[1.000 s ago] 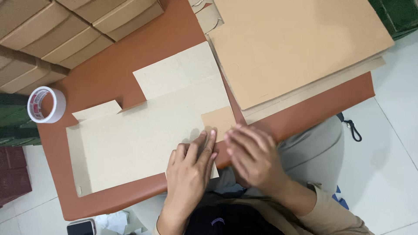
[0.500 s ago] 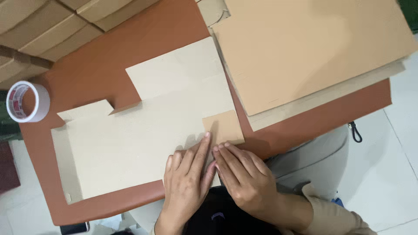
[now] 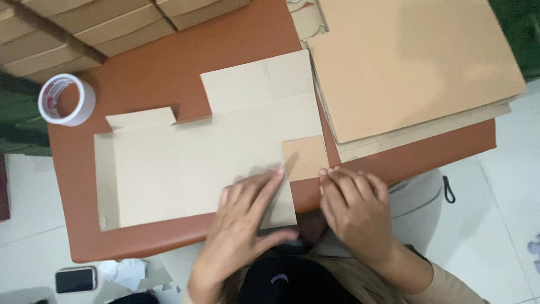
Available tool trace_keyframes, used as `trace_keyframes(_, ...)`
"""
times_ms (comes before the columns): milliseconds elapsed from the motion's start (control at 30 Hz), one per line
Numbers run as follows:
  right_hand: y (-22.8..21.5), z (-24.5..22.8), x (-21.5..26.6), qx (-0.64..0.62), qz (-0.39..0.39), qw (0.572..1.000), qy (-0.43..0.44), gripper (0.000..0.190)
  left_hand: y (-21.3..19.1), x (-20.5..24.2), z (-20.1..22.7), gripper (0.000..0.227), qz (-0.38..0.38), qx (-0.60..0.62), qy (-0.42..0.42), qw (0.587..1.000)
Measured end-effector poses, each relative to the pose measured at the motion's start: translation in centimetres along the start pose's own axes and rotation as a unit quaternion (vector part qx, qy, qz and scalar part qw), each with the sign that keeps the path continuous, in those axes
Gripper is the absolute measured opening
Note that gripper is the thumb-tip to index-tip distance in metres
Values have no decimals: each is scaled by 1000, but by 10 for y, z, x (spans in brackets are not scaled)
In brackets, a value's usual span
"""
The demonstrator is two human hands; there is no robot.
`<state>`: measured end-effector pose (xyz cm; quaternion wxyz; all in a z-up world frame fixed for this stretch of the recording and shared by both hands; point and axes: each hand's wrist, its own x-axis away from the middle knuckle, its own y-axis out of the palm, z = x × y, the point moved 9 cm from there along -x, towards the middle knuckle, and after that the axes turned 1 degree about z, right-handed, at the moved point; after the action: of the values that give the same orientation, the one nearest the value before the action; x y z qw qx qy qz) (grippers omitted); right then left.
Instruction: The person takes a flat cardboard piece from a stack, folds the sides and tabs by hand to form a rectangular box, and then sets the assembled box aside.
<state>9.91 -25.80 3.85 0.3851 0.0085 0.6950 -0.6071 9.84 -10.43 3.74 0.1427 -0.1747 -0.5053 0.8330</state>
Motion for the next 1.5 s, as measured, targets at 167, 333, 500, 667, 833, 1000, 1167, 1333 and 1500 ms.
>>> trace_keyframes(167, 0, 7, -10, -107, -20, 994, -4, 18, -11, 39, -30, 116, -37, -128, -22, 991)
trace_keyframes(333, 13, -21, -15, -253, -88, 961, -73, 39, -24, 46, -44, 59, 32, 12, 13, 999)
trace_keyframes(500, 38, -19, -30, -309, -132, 942, -20, 26, -39, 27, -62, 25, 95, 83, -71, 990)
trace_keyframes(667, 50, -8, -48, -332, -155, 927, 84, 17, -33, 31, -86, 16, 147, 71, -160, 974)
trace_keyframes(833, 52, -3, -44, -282, -156, 931, 174, 20, -31, 26, -89, 20, 129, 46, -212, 968)
trace_keyframes(1000, 35, -18, -48, -281, -99, 943, 146, 24, -48, 26, -80, 45, 124, 58, -209, 968)
trace_keyframes(1167, 29, -45, -20, -143, -48, 985, -81, 29, -48, 28, -92, 17, 96, 80, -172, 977)
trace_keyframes(1333, 26, -84, -30, -56, -80, 985, -145, 23, -62, 19, -92, 13, 112, 107, -123, 980)
trace_keyframes(1500, 45, -117, -50, -122, -54, 972, -194, 17, -45, 27, -101, 17, 115, 96, -123, 981)
